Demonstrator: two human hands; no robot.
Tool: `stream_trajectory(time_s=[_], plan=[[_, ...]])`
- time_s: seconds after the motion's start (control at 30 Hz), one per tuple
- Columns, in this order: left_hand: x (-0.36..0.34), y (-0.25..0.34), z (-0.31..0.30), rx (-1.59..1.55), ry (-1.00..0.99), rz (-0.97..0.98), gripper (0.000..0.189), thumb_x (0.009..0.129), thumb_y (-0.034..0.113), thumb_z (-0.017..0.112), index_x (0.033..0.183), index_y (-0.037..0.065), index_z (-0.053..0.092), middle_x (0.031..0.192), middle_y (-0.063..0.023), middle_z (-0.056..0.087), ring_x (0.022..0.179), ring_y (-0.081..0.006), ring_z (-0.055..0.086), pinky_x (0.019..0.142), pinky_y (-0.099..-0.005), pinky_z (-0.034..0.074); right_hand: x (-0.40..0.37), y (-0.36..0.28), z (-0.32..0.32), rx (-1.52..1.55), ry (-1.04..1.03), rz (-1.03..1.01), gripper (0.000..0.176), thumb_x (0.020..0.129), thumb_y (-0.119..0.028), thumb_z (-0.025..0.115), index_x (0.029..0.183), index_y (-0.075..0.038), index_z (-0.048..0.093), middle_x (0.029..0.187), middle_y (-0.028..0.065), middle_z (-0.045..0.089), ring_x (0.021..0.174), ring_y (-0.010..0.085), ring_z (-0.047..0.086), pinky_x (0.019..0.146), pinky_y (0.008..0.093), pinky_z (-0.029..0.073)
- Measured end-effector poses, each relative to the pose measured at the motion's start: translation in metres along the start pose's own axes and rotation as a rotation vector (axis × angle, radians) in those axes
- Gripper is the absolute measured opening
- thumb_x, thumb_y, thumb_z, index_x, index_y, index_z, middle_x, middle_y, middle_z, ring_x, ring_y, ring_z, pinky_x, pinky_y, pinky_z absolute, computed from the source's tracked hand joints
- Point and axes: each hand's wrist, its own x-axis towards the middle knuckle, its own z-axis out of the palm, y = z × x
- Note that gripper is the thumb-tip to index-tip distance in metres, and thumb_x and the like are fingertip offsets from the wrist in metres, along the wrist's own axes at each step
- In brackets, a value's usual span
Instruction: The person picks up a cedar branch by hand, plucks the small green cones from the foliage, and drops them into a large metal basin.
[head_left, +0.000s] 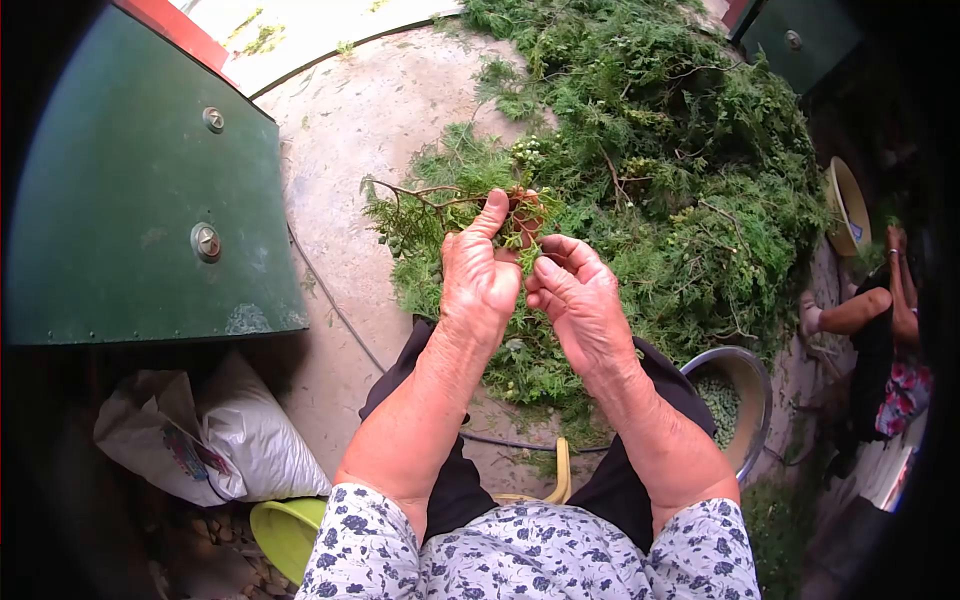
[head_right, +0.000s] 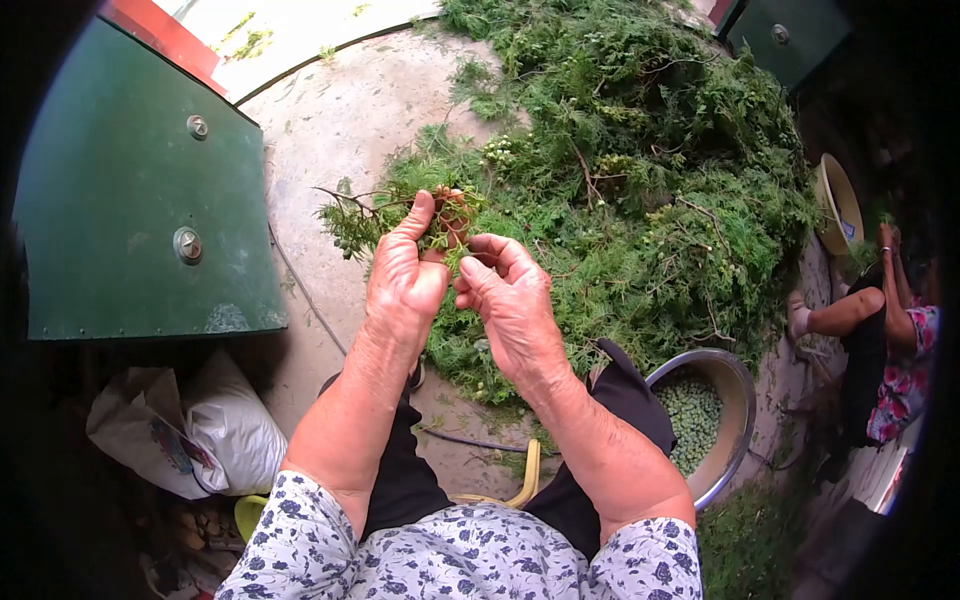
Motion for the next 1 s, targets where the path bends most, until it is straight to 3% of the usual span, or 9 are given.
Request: stream_trajectory(time_s=[0.2,0.43,0.63,0.7,0.87,1.0], plan=[[-0.002,-0.001,-0.001,0.022,-0.028,-0.037,0.022,0.082,0.018,0.064,0.092,-0.001,0.061,0.089,-0.0104,0.064,0.081,-0.0198,0.059,0.074,-0.0319,0.048,0.004,0.000,0.000,-0.079,0.011,-0.020,0.019,0.084,-0.003,0.058,0.101,0.004,0.053,0.086,0.0051,0.057,0.069,0.0090,0.054,0.058,0.0201,0.047],[-0.006,-0.006,0.000,0.027,0.033,0.018,0.022,0.082,0.018,0.064,0.091,-0.002,0.061,0.086,-0.0122,0.065,0.076,-0.0219,0.061,0.065,-0.0334,0.050,-0.004,-0.009,0.002,0.053,-0.027,0.205,0.015,0.084,-0.008,0.058,0.094,0.002,0.053,0.077,0.0049,0.056,0.062,0.0105,0.053,0.051,0.0217,0.042],[-0.002,-0.003,-0.004,0.055,0.025,-0.168,0.023,0.081,0.020,0.065,0.090,-0.001,0.061,0.086,-0.0115,0.065,0.074,-0.0205,0.060,0.064,-0.0314,0.049,-0.005,-0.021,-0.005,0.078,-0.116,0.285,0.012,0.081,-0.006,0.054,0.090,0.000,0.051,0.077,0.0065,0.055,0.063,0.0126,0.054,0.050,0.0226,0.041],[0.011,-0.004,-0.006,0.000,0.094,0.119,0.022,0.081,0.020,0.065,0.090,0.000,0.061,0.085,-0.0111,0.065,0.076,-0.0199,0.059,0.067,-0.0300,0.048,-0.008,-0.024,-0.004,0.082,-0.151,0.305,0.011,0.080,-0.005,0.054,0.089,0.000,0.050,0.076,0.0070,0.055,0.063,0.0132,0.054,0.050,0.0227,0.040],[0.002,-0.003,-0.002,-0.010,-0.035,0.083,0.023,0.081,0.019,0.065,0.093,-0.001,0.060,0.091,-0.0118,0.064,0.083,-0.0199,0.059,0.077,-0.0313,0.048,-0.007,-0.021,0.006,0.027,-0.037,0.259,0.013,0.076,0.000,0.054,0.089,0.000,0.050,0.077,0.0076,0.055,0.064,0.0142,0.054,0.052,0.0231,0.042],[0.000,-0.001,0.001,-0.011,-0.050,0.077,0.023,0.081,0.018,0.065,0.093,-0.001,0.059,0.090,-0.0120,0.064,0.082,-0.0199,0.059,0.075,-0.0314,0.048,0.000,-0.004,-0.004,0.058,-0.007,0.200,0.019,0.080,-0.002,0.058,0.098,0.000,0.051,0.084,0.0059,0.056,0.066,0.0121,0.054,0.054,0.0213,0.043]])
